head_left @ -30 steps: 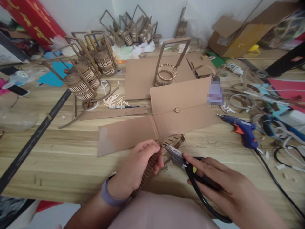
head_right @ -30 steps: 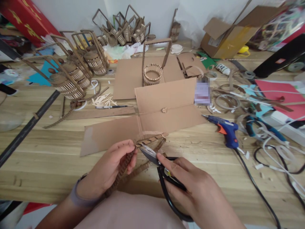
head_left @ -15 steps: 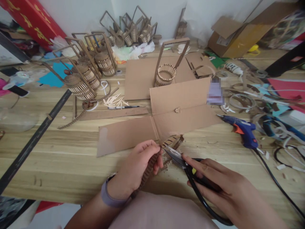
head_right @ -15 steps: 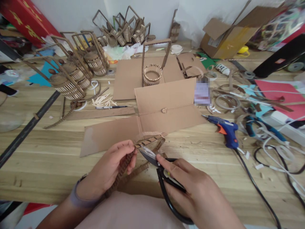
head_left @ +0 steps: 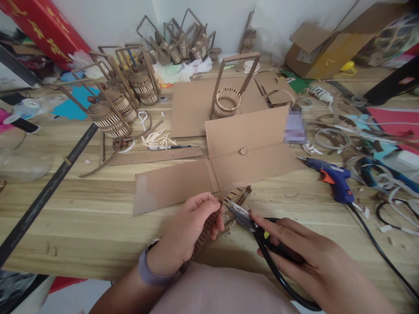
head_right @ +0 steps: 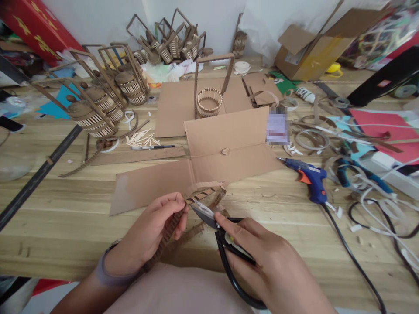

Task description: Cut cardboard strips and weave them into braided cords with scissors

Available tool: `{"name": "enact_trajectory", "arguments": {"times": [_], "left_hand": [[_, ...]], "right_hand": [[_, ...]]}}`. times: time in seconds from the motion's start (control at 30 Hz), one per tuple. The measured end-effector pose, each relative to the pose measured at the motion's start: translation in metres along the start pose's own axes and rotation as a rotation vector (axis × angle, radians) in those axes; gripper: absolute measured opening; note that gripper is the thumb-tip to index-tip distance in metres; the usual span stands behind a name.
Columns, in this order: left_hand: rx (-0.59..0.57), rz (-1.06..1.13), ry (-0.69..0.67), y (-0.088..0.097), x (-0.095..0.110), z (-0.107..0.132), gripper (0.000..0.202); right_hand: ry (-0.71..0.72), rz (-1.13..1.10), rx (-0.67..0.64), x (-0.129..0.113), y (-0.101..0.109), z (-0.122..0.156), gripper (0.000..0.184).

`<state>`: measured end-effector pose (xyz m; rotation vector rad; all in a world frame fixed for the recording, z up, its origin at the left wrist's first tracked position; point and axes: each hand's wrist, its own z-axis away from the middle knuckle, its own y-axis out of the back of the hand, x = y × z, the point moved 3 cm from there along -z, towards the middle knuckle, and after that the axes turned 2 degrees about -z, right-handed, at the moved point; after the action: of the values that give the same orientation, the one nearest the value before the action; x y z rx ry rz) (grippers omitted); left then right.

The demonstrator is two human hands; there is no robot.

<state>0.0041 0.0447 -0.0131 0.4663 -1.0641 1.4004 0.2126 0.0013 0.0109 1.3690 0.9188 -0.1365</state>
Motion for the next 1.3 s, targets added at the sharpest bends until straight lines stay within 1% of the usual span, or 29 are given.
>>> {"name": "enact_trajectory", "arguments": {"times": [0.2, 0.43, 0.53, 0.63, 0.83, 0.9, 1.07, 1.17, 1.23, 1.3], "left_hand": [[0.014, -0.074, -0.012, 0.0, 0.003, 0.002, 0.026], [0.005, -0.187, -0.018, 0.0, 0.002, 0.004, 0.026], [0.003, -0.239, -0.032, 0.001, 0.003, 0.005, 0.025], [0.0, -0.301, -0.068, 0.001, 0.005, 0.008, 0.024], [-0.006, -0.383, -0.188, 0.002, 0.008, 0.012, 0.023], [-0.003, -0.393, -0.218, 0.003, 0.007, 0.013, 0.024], [-0.013, -0.428, -0.288, 0.004, 0.005, 0.015, 0.025], [-0.015, -0.409, -0.323, 0.003, 0.006, 0.016, 0.025], [-0.026, -0.394, -0.334, 0.002, 0.006, 0.016, 0.026], [-0.041, -0.39, -0.329, 0.001, 0.005, 0.016, 0.027]], "right_hand": [[-0.08, -0.057, 0.05, 0.002, -0.006, 0.004, 0.046], [-0.059, -0.072, 0.063, 0.001, -0.005, 0.004, 0.049], [-0.048, -0.054, 0.03, -0.001, -0.004, 0.003, 0.05], [-0.038, -0.059, 0.008, -0.003, -0.004, 0.001, 0.05], [-0.069, -0.15, 0.049, -0.003, -0.009, -0.001, 0.054], [-0.105, -0.227, 0.036, 0.001, -0.011, 0.0, 0.052], [-0.254, -0.52, -0.081, 0.013, -0.023, 0.002, 0.046], [-0.447, -0.823, -0.069, 0.013, -0.031, 0.004, 0.046], [-0.587, -1.057, -0.075, 0.01, -0.035, 0.007, 0.053], [-0.67, -1.225, -0.136, 0.006, -0.036, 0.01, 0.062]]}}
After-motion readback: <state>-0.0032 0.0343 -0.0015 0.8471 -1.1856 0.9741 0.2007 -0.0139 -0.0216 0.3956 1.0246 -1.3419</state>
